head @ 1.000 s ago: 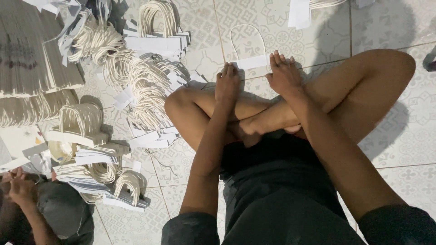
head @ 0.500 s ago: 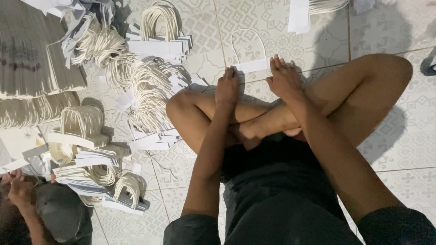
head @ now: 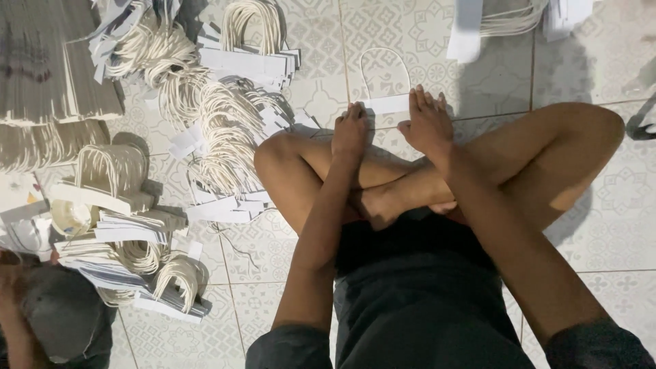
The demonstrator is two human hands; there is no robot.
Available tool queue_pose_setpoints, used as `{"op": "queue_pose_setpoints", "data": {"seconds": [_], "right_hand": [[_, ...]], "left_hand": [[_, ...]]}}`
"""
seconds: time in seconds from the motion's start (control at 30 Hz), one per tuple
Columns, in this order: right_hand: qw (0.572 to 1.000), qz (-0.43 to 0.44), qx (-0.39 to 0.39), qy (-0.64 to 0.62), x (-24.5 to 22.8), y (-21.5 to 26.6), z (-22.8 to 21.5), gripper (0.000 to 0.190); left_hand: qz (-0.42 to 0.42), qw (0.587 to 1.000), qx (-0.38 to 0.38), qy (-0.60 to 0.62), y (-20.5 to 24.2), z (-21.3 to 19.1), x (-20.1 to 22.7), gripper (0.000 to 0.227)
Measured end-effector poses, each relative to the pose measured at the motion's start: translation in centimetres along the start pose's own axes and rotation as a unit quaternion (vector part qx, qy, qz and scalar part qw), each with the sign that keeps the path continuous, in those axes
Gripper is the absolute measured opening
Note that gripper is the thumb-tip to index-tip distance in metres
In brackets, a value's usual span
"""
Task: Attaching paper handles to reinforcement strips for paper bags
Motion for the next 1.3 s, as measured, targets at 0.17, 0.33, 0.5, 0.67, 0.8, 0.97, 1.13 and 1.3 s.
{"op": "queue_pose_setpoints", "data": {"seconds": [0.17,0.33,0.5,0.67,0.8,0.97,1.13,1.3], "right_hand": [[0.998,-0.064,-0.003,-0.014,-5.1,-1.0,-0.4,0.076],[0.994,-0.104,-0.021,0.016,-8.1,-2.7,1.5,0.071],[0.994,-0.068,-0.075,0.052,-8.7,-2.7,2.9,0.083],[0.992,-0.055,-0.078,0.076,-9.3,-2.3,2.4,0.095],[0.994,-0.050,-0.074,0.070,-9.1,-2.3,2.1,0.088],[0.996,-0.071,-0.050,0.034,-8.1,-1.4,1.3,0.080],[0.998,-0.056,-0.043,-0.005,-4.5,-0.4,1.2,0.075],[0.998,-0.058,-0.014,-0.010,-1.5,0.4,1.2,0.076]], "left_hand": [[0.002,1.000,0.012,0.007,-0.6,1.0,-0.2,0.038],[-0.004,0.999,0.019,0.030,-0.7,1.8,-0.5,0.043],[0.001,1.000,0.019,0.015,-0.4,0.9,-0.1,0.047],[0.009,0.999,0.028,0.027,-1.7,3.3,-0.6,0.063],[0.003,1.000,0.019,0.019,-3.1,5.7,-1.0,0.070],[-0.012,0.999,0.028,0.018,-0.3,0.5,0.0,0.061],[-0.017,0.999,0.045,0.010,0.4,-1.1,0.1,0.046],[-0.001,0.998,0.054,-0.025,0.4,-1.1,0.4,0.040]]}}
Point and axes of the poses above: each hand's wrist, its own y-axis away from the middle knuckle, its own z-axis out of the palm, x = y × z, the point moved 7 cm from there along -y, towards the middle knuckle, and after that the axes turned 1 degree about x, right-handed, at the moved point
